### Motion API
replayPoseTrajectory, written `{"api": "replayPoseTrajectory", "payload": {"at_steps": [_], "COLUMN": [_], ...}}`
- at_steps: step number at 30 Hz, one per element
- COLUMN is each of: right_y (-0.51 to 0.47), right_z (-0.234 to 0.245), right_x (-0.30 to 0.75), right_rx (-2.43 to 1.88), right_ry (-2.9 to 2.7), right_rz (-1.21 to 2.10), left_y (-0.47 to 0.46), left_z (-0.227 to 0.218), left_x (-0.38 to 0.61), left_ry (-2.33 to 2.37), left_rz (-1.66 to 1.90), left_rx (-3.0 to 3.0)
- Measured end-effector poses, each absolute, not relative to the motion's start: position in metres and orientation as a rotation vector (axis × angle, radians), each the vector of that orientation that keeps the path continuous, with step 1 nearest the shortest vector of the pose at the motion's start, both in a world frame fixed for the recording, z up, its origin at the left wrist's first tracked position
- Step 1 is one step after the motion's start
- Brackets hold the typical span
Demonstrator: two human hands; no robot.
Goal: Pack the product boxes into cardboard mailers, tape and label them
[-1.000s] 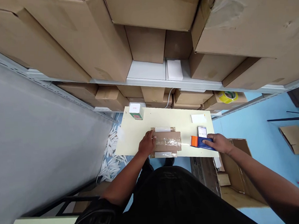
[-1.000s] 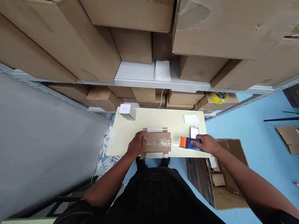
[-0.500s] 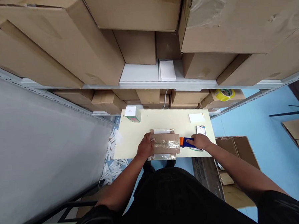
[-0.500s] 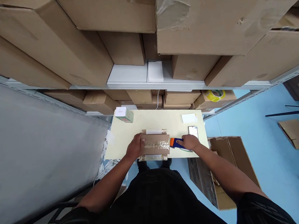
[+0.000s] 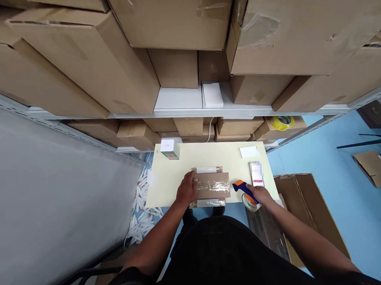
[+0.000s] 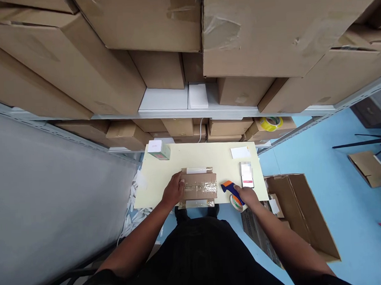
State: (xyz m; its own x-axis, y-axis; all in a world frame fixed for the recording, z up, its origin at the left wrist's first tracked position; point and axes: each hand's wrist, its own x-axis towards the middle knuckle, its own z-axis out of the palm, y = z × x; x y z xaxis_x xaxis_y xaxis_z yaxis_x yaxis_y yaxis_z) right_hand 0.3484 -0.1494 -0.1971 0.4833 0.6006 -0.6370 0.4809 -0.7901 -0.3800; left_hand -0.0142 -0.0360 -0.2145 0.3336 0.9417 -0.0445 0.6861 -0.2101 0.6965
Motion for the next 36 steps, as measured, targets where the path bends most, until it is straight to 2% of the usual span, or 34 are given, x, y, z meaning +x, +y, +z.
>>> {"api": "replayPoseTrajectory", "payload": {"at_steps": [9,14,18,20,24,30,33,36], "right_y": [-0.122,-0.113,-0.124,-0.132,-0.145,-0.147,-0.143,-0.140], "right_z": [-0.227,-0.243,-0.236,-0.227,-0.200,-0.166,-0.171,-0.193], "right_x": [0.298,0.280,0.283,0.281,0.262,0.250,0.251,0.249], "right_rx": [-2.720,-2.682,-2.572,-2.360,-2.014,-1.762,-1.748,-1.822], "right_ry": [-1.217,-1.401,-1.434,-1.380,-1.132,-1.110,-1.187,-1.161], "right_rz": [0.708,0.638,0.535,0.595,1.024,0.930,0.905,0.959], "left_y": [-0.038,-0.044,-0.049,-0.051,-0.058,-0.069,-0.068,-0.069], "left_z": [-0.222,-0.217,-0.209,-0.206,-0.197,-0.172,-0.177,-0.201], "left_x": [-0.023,-0.029,-0.036,-0.038,-0.038,-0.054,-0.059,-0.056], "left_ry": [1.395,1.435,1.324,1.320,1.201,1.110,0.986,0.973], "left_rz": [0.598,0.509,0.409,0.405,0.530,0.791,0.820,0.783], "left_rx": [1.778,1.497,1.415,1.421,1.554,1.680,1.589,1.456]}}
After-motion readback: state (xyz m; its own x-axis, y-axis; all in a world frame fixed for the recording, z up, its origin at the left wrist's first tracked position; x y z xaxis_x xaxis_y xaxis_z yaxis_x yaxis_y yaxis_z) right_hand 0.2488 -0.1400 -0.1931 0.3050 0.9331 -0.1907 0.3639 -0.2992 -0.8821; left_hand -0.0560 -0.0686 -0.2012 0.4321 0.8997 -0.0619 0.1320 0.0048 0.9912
